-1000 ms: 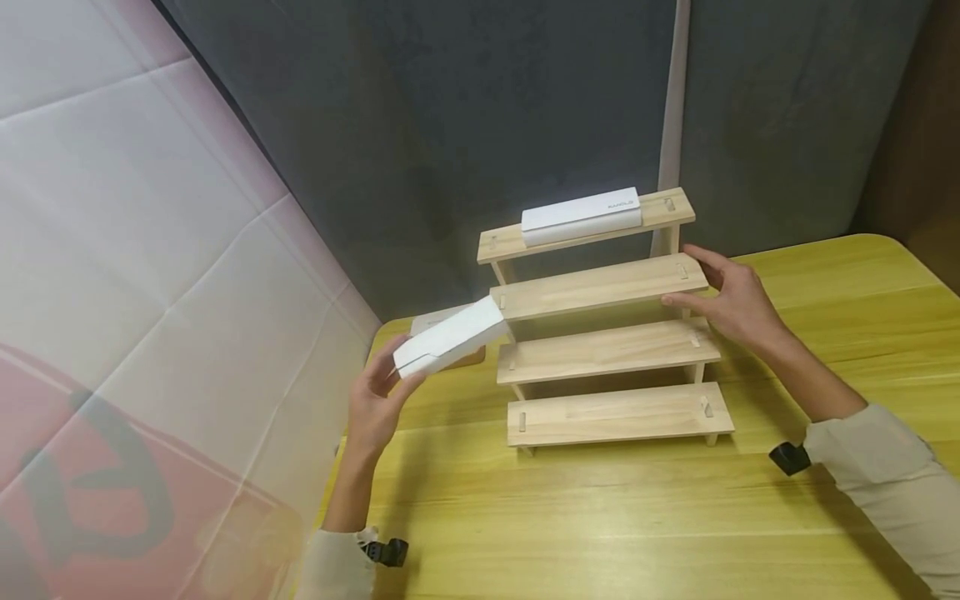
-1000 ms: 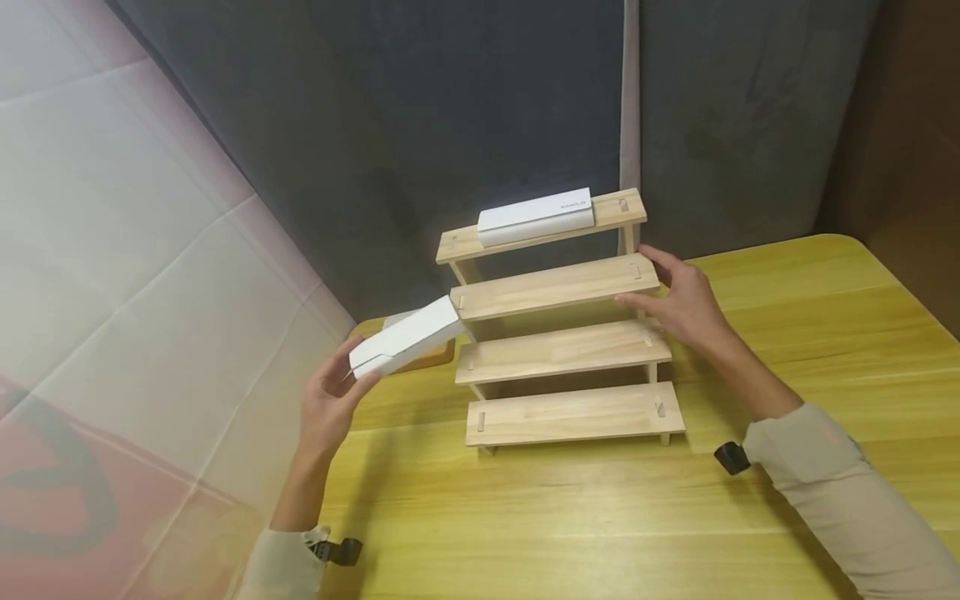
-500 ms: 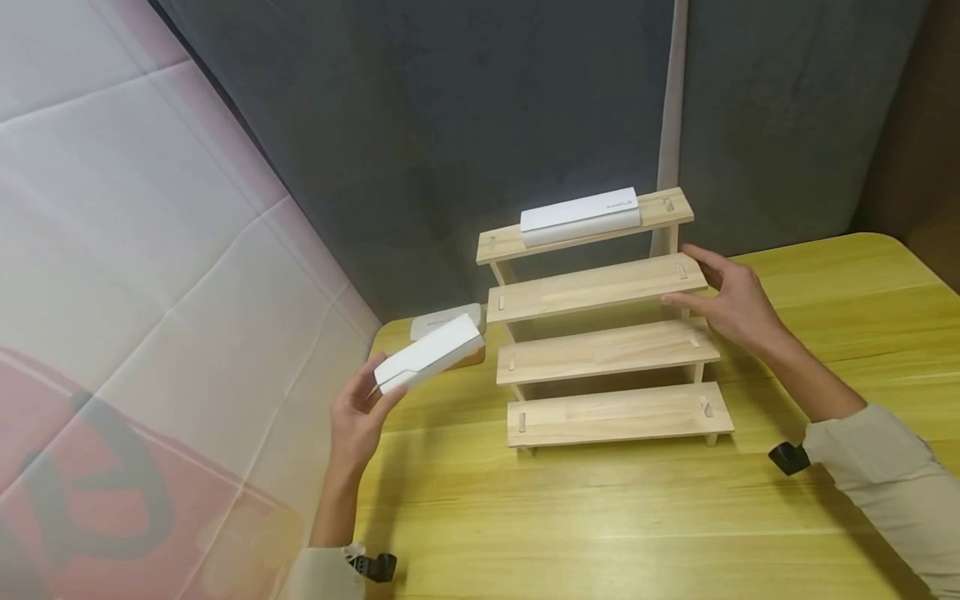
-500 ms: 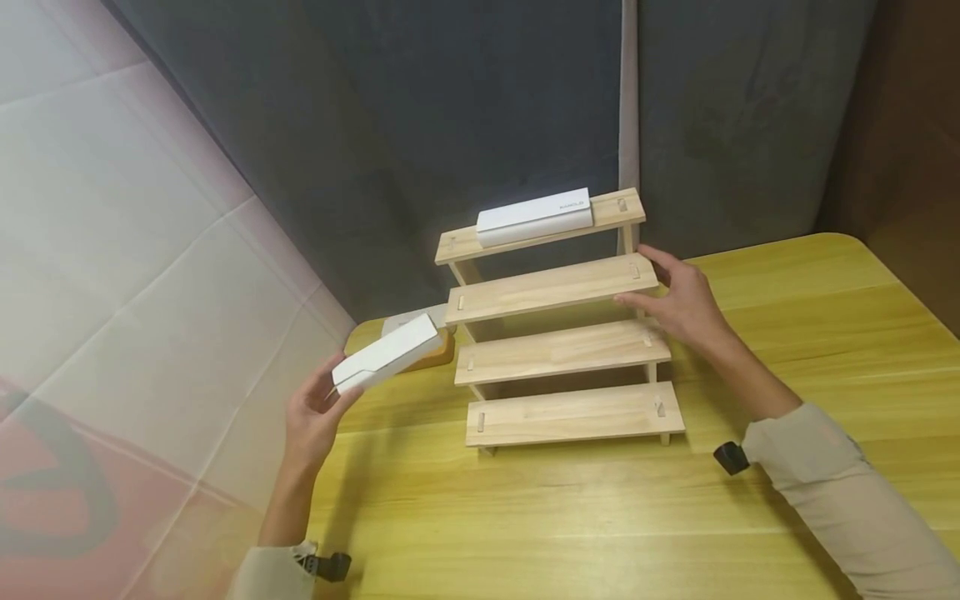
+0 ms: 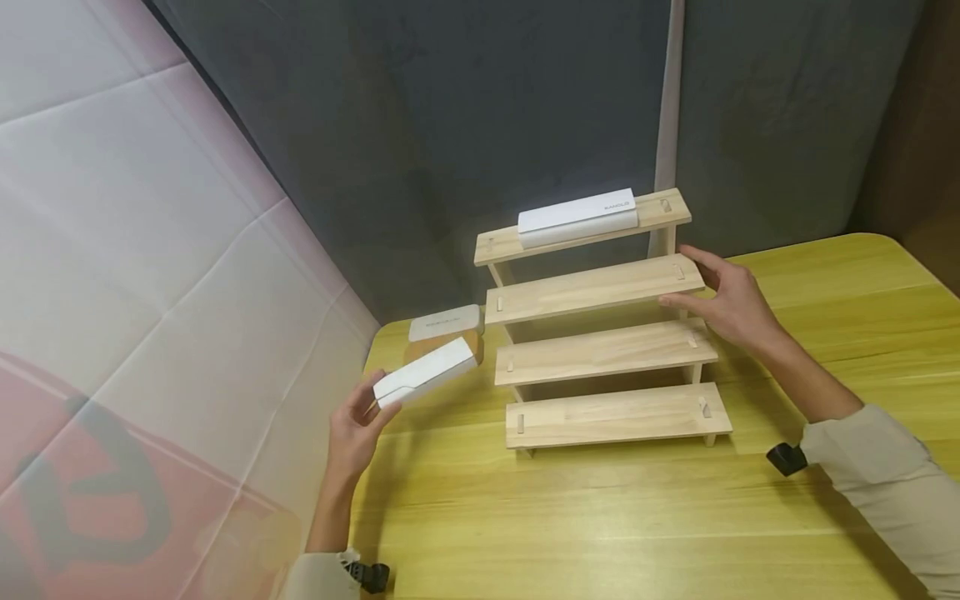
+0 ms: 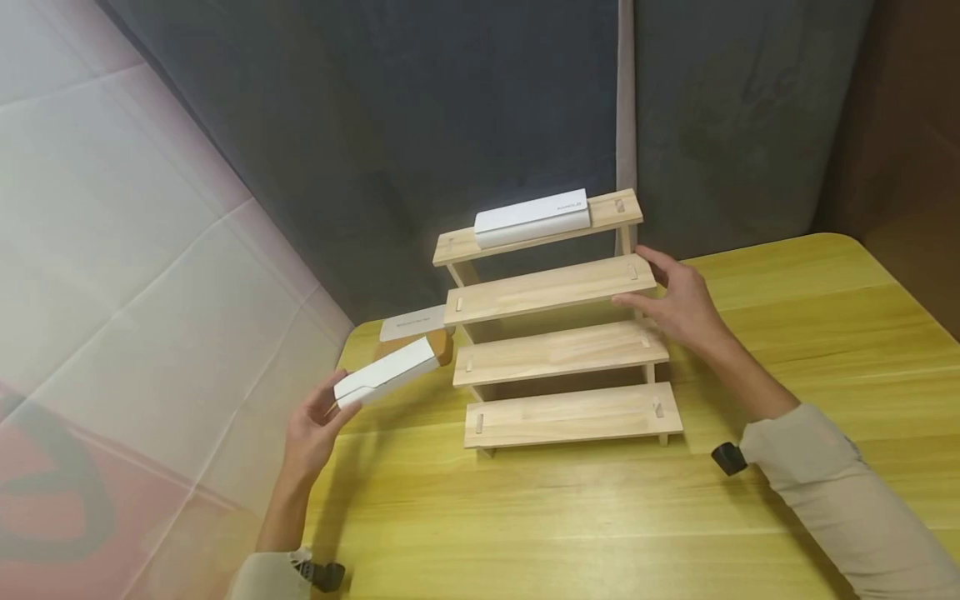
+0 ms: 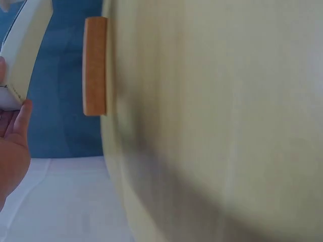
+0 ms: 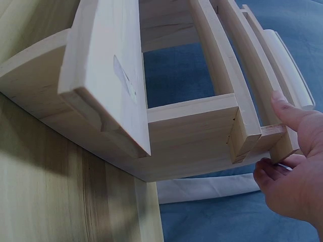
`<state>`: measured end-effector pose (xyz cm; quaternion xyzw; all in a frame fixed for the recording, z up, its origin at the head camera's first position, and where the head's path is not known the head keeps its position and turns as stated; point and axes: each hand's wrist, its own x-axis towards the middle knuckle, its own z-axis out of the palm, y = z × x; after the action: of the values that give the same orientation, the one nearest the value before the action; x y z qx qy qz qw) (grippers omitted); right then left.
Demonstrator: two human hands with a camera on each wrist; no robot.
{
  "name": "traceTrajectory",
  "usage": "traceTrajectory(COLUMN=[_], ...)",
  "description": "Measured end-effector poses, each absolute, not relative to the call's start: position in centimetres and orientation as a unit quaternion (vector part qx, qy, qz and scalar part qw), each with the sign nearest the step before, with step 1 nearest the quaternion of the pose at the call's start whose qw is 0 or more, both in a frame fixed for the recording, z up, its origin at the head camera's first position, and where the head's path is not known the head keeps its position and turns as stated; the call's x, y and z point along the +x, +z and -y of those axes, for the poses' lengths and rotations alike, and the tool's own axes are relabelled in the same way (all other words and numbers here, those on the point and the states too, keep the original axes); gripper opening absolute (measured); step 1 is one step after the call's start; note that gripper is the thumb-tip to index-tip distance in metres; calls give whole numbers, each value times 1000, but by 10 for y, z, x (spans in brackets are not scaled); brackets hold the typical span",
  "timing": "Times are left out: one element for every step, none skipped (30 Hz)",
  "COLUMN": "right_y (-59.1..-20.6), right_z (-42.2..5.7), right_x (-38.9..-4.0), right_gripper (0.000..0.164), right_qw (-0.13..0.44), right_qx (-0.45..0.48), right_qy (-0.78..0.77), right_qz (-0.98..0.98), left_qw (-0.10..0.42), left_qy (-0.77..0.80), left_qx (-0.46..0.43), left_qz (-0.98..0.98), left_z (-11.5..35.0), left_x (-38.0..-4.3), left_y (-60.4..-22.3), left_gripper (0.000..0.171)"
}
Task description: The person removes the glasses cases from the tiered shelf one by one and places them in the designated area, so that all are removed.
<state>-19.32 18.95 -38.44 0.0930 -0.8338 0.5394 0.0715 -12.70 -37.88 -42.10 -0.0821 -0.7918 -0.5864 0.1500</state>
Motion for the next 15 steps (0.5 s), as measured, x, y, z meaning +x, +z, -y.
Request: traceTrajectory(right_y=[-384, -384, -384, -384, -384, -384, -384, -384, -384, -384, -384, -384, -384, -383, -383], right_z=[-189, -188, -188, -188, -188, -188, -188, -188, -188, -188, -188, -189, -189, -189, -189], right_x=[-193, -193, -193, -193, -193, -193, -193, -193, -193, -193, -193, -193, -193, -193, -192], right_gripper=[90, 90, 90, 90, 90, 90, 90, 90, 90, 90, 90, 90, 91, 91, 91], right_qw=[71, 71, 70, 70, 71, 71, 70, 70, 70, 70, 70, 69, 69, 69, 69], right_qx=[93, 93, 93, 93, 93, 93, 92, 92, 92, 92, 91, 91, 91, 90, 90], right_qy=[540, 539, 540, 540, 539, 539, 539, 539, 540, 540, 540, 540, 541, 541, 540], right_qz=[834, 834, 834, 834, 834, 834, 834, 834, 834, 834, 834, 834, 834, 834, 834], left_qw=[142, 133, 123, 115, 107, 100, 92, 82, 73, 65, 57, 50, 41, 36, 34], left_qy=[-583, -579, -579, -577, -577, -576, -575, -576, -575, -569, -563, -551, -538, -516, -488], left_qx=[-80, -78, -78, -79, -82, -84, -86, -87, -89, -88, -87, -84, -81, -79, -75], left_qz=[796, 801, 802, 805, 806, 807, 808, 809, 810, 815, 820, 828, 838, 852, 869], left_z=[382, 385, 388, 391, 394, 396, 399, 402, 404, 406, 409, 411, 412, 413, 414], left_x=[-126, -126, -125, -124, -124, -124, -123, -124, -124, -124, -124, -125, -126, -127, -128], left_y=[-423, -425, -427, -429, -432, -435, -439, -442, -446, -449, -452, -455, -457, -458, -459], left_gripper=[57, 58, 58, 58, 58, 58, 59, 60, 59, 59, 59, 58, 58, 57, 57])
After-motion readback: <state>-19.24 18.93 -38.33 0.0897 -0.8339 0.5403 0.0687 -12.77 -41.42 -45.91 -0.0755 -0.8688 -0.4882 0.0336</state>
